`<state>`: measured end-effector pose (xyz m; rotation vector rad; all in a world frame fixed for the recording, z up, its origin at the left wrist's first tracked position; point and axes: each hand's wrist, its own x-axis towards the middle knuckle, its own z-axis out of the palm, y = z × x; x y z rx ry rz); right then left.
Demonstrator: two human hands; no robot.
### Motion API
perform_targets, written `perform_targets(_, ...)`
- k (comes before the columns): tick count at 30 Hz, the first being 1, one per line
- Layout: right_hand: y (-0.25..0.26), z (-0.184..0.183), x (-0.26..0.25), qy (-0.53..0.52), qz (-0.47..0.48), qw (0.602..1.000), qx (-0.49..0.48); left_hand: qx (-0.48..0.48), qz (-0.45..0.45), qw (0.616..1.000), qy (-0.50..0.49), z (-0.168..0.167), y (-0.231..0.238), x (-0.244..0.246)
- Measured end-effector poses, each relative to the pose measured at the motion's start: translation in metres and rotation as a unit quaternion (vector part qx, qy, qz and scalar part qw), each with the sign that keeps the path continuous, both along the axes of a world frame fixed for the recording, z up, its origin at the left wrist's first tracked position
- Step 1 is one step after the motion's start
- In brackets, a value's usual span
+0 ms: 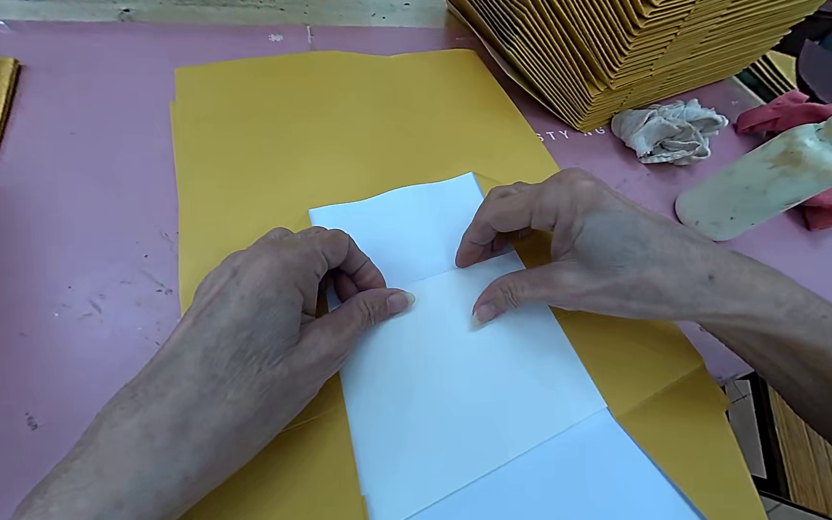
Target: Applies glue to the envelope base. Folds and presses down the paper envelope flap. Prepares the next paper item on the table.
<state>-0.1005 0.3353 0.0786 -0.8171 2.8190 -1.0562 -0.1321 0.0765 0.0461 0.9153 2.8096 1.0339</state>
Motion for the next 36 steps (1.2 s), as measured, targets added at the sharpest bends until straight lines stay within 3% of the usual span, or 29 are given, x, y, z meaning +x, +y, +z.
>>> perform_targets(27, 0.001, -0.001, -0.003, -0.03, 0.012, 0.999, -0.02, -0.028, 0.0, 1.0, -0.009, 0.004, 0.007, -0.002)
perform_targets(36, -0.004, -0.005, -0.001, -0.011, 0.011, 0.999, -0.04, -0.065, -0.015, 0.994, -0.086, 0.006, 0.001, -0.004)
